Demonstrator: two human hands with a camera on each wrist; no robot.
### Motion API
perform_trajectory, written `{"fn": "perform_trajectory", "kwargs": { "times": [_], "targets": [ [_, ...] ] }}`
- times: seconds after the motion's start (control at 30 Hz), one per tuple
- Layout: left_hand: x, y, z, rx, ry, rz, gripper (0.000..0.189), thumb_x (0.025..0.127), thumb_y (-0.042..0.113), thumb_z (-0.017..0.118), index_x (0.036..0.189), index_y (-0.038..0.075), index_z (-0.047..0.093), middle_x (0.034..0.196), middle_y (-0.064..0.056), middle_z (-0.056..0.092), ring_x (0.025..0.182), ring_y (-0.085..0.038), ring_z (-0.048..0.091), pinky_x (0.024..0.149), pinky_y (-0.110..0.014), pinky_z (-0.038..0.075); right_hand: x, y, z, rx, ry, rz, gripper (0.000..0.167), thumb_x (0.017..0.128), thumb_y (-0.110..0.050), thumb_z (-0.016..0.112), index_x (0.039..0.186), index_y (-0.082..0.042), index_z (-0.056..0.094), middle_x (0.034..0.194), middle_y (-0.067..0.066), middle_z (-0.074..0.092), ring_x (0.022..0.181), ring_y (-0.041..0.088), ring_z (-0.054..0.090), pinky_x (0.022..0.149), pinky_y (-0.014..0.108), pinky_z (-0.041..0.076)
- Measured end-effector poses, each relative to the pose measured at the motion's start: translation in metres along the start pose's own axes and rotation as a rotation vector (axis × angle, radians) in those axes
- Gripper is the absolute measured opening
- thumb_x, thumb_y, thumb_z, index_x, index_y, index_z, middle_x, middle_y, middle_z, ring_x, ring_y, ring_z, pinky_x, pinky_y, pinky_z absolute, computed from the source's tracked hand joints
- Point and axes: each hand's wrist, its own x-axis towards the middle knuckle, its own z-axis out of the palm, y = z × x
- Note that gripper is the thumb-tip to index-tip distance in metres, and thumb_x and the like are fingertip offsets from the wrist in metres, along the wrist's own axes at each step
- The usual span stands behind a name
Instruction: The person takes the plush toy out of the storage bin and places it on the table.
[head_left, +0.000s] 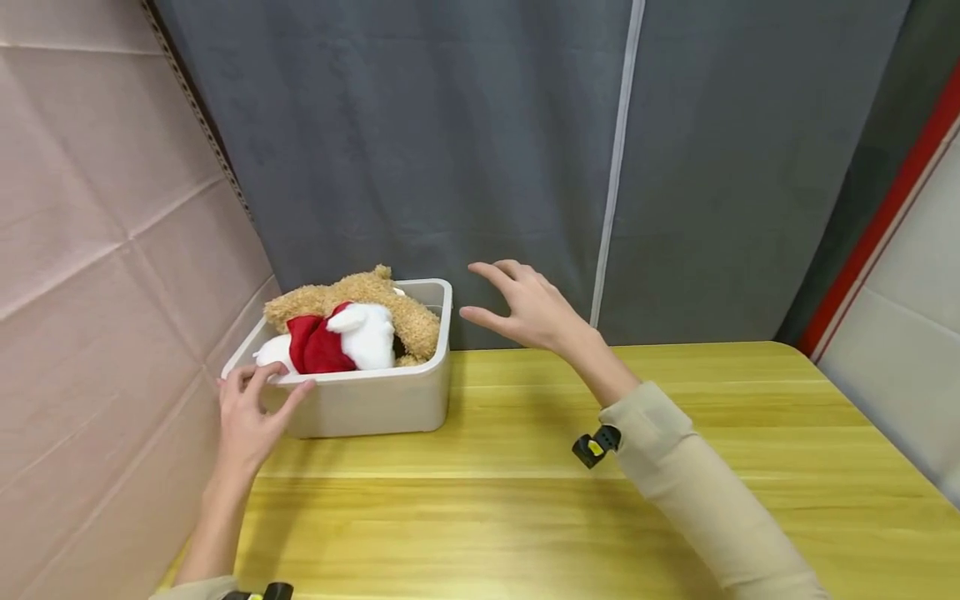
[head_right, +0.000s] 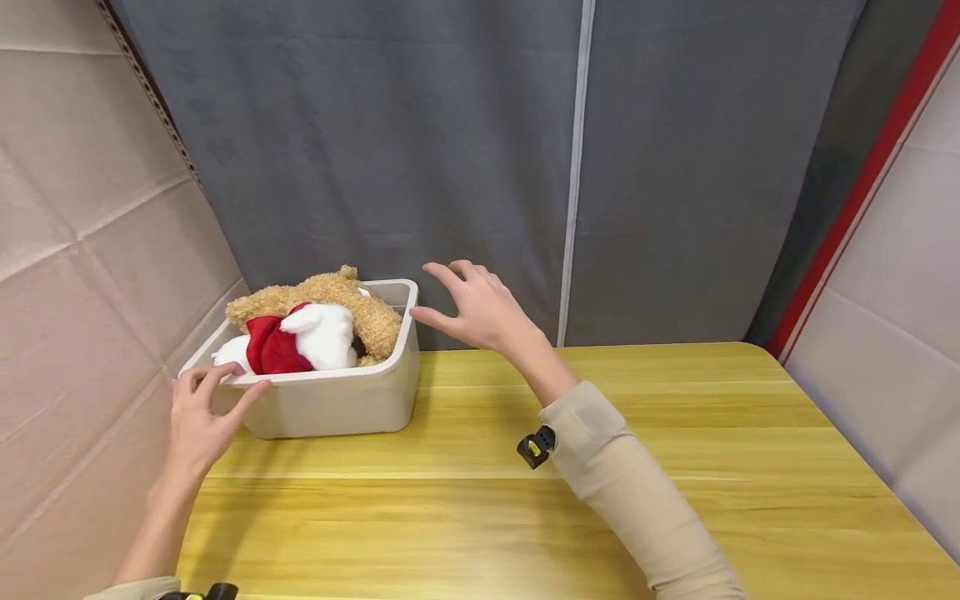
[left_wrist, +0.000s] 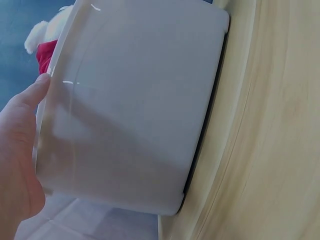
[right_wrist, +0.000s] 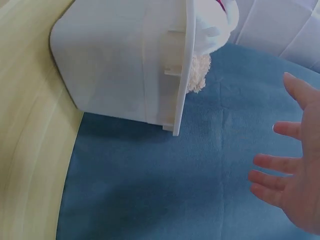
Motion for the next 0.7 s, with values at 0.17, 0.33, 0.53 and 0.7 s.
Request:
{"fn": "perform_trajectory", "kwargs": {
  "times": [0.17,0.33,0.53,0.7],
  "targets": [
    [0.0,-0.002,0.007,-0.007,0.056,-0.009,0.037,0.075,0.015,0.086,0.104,0.002,0.066,0.107,-0.022,0.051,0.113,-0.04,0.047,0.118,-0.069,0.002,0.029,-0.004,0.008,0.005,-0.021,-0.055,0.07,0.095,-0.061,0.057,0.154,-0.026,0.041,0.15,0.013,0.044,0.136,0.034,0.044,0.109,0.056,0.041],
    [-0.008,0.007,0.008,-0.031,0.073,0.001,0.037,0.073,0.01,0.087,0.103,0.003,0.067,0.106,-0.019,0.052,0.112,-0.035,0.047,0.119,-0.067,0.001,0.047,-0.014,0.01,0.013,-0.054,-0.085,0.07,0.096,-0.061,0.056,0.154,-0.025,0.041,0.15,0.011,0.044,0.135,0.03,0.045,0.108,0.053,0.042],
    [-0.018,0.018,0.012,-0.064,0.106,0.07,0.037,0.07,0.01,0.088,0.101,0.001,0.068,0.104,-0.021,0.054,0.11,-0.034,0.047,0.12,-0.065,0.004,0.071,-0.032,0.011,0.03,-0.113,-0.116,0.068,0.096,-0.06,0.056,0.152,-0.026,0.043,0.152,0.009,0.043,0.137,0.029,0.043,0.108,0.051,0.043],
    [-0.025,0.028,0.014,-0.086,0.122,0.072,0.037,0.071,0.012,0.088,0.1,0.002,0.068,0.104,-0.018,0.054,0.112,-0.026,0.046,0.12,-0.065,0.003,0.091,-0.046,0.012,0.051,-0.164,-0.159,0.063,0.096,-0.057,0.057,0.15,-0.027,0.047,0.151,0.007,0.045,0.136,0.025,0.045,0.107,0.049,0.045]
  ]
}}
